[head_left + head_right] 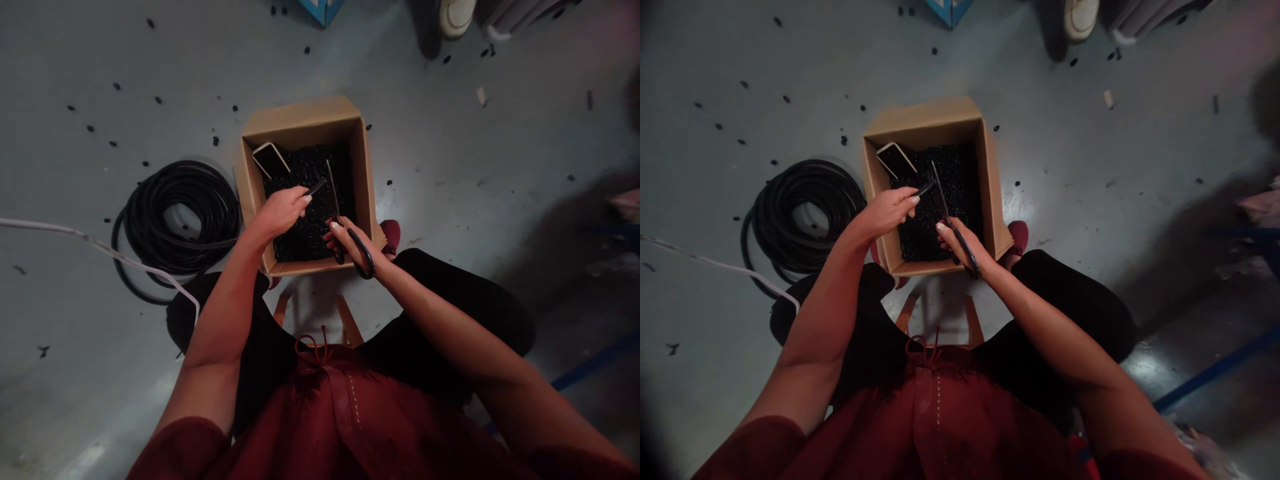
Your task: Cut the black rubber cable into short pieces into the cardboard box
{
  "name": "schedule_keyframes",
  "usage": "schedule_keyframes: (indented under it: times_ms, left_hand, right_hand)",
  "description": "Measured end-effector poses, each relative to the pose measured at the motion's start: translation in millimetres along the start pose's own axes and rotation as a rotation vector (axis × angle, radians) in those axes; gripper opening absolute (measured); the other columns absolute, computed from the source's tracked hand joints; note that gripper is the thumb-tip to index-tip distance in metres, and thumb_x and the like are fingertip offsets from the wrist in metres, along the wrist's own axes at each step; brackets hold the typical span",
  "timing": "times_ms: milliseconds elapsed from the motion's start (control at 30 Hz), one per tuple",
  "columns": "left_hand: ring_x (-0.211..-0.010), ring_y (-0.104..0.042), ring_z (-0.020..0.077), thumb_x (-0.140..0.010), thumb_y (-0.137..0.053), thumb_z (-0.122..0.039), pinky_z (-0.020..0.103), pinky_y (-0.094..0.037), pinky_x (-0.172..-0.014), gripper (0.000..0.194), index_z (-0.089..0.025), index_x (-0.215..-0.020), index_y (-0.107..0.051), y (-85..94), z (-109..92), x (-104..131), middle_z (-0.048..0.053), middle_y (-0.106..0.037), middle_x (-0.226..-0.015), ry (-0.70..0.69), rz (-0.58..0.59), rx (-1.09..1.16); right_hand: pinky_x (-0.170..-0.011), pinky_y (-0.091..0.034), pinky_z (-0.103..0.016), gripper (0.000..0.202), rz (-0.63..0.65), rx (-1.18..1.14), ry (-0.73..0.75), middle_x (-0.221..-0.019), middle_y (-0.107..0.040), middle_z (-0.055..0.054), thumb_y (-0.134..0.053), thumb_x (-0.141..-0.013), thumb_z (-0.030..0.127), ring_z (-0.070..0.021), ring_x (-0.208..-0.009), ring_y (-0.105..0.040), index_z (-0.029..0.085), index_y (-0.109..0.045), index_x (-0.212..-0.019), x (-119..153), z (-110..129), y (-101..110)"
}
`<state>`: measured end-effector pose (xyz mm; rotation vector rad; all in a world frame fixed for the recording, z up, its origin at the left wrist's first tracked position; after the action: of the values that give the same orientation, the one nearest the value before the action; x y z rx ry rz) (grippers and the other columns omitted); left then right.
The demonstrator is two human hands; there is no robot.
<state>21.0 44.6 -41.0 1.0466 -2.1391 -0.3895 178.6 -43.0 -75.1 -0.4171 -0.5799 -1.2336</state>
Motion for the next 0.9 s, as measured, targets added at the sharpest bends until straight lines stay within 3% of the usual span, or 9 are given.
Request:
schedule_keyframes:
  times_ms: [700, 900]
  left_hand:
    - [-0.074, -0.06, 0.0158, -0.095, -0.04, -0.027, 0.029, -0.046, -0.071, 0.031, -0.014, -0.099, -0.068, -2.0, -2.2, 1.0, 0.006, -0.068, -0.082, -0.019, 0.063, -0.106]
    - [-0.075, -0.061, 0.0163, -0.095, -0.04, -0.028, 0.029, -0.046, -0.074, 0.032, -0.014, -0.102, -0.068, -1.9, -2.1, 0.9, 0.006, -0.069, -0.082, -0.011, 0.087, -0.154]
  right_hand:
    - [-0.066, -0.052, -0.027, 0.038, 0.046, 0.046, -0.005, -0.089, -0.067, -0.005, -0.053, -0.095, 0.052, -0.0146, -0.073, -0.063, 0.019, -0.057, -0.112, -1.8, -4.5, -1.8]
    - [-0.061, -0.049, -0.026, 0.037, 0.029, 0.158, -0.021, -0.083, -0.064, -0.003, -0.052, -0.095, 0.053, -0.0135, -0.067, -0.06, 0.02, -0.057, -0.11, 1.2, 0.3, -0.4]
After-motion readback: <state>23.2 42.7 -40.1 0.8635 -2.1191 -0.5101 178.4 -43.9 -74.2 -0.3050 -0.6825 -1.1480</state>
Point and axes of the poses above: each hand's wrist, its own x-axis away from the middle knuckle, its own y-axis out of the back of the hand, z = x × y, the point moved 6 cm from there along -x, towards the middle knuckle
